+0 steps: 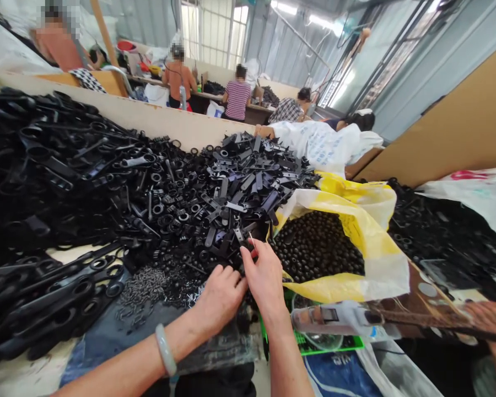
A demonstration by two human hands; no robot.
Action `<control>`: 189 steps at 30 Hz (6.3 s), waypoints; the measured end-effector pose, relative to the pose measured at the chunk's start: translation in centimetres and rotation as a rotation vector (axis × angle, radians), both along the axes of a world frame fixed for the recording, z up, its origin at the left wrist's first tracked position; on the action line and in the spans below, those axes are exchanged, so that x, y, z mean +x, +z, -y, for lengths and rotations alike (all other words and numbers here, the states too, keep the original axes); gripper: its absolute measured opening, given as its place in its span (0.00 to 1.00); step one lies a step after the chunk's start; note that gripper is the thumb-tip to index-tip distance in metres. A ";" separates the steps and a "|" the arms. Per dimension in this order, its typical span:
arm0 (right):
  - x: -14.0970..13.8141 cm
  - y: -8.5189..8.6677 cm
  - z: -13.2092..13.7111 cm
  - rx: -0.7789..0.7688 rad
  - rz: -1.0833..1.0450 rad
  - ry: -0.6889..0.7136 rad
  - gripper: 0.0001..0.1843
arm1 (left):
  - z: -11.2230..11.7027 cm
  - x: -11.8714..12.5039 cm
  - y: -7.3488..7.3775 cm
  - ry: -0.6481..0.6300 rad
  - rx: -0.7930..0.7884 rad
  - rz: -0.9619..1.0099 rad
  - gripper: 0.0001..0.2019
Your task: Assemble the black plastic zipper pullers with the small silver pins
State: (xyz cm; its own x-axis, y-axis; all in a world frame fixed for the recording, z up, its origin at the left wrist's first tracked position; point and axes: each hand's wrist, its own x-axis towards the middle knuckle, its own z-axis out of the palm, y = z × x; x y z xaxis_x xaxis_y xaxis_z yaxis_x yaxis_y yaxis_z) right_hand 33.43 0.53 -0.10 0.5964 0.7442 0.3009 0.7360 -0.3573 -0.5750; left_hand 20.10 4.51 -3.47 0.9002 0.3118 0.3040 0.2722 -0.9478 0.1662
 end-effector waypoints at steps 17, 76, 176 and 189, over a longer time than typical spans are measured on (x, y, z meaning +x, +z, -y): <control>-4.6 -3.9 9.4 -0.699 0.187 0.138 0.25 | -2.5 -4.1 0.0 0.121 -0.021 -0.005 0.20; -8.4 -3.4 -4.3 -0.079 0.195 0.424 0.15 | -13.4 -14.5 4.5 0.397 0.086 -0.231 0.08; -10.9 2.1 -8.0 0.167 -0.685 0.671 0.25 | -9.7 -15.2 5.7 0.577 -0.735 0.300 0.42; -10.6 2.5 -7.2 0.288 -0.915 0.600 0.14 | -9.4 -15.7 4.4 0.595 -1.264 0.563 0.24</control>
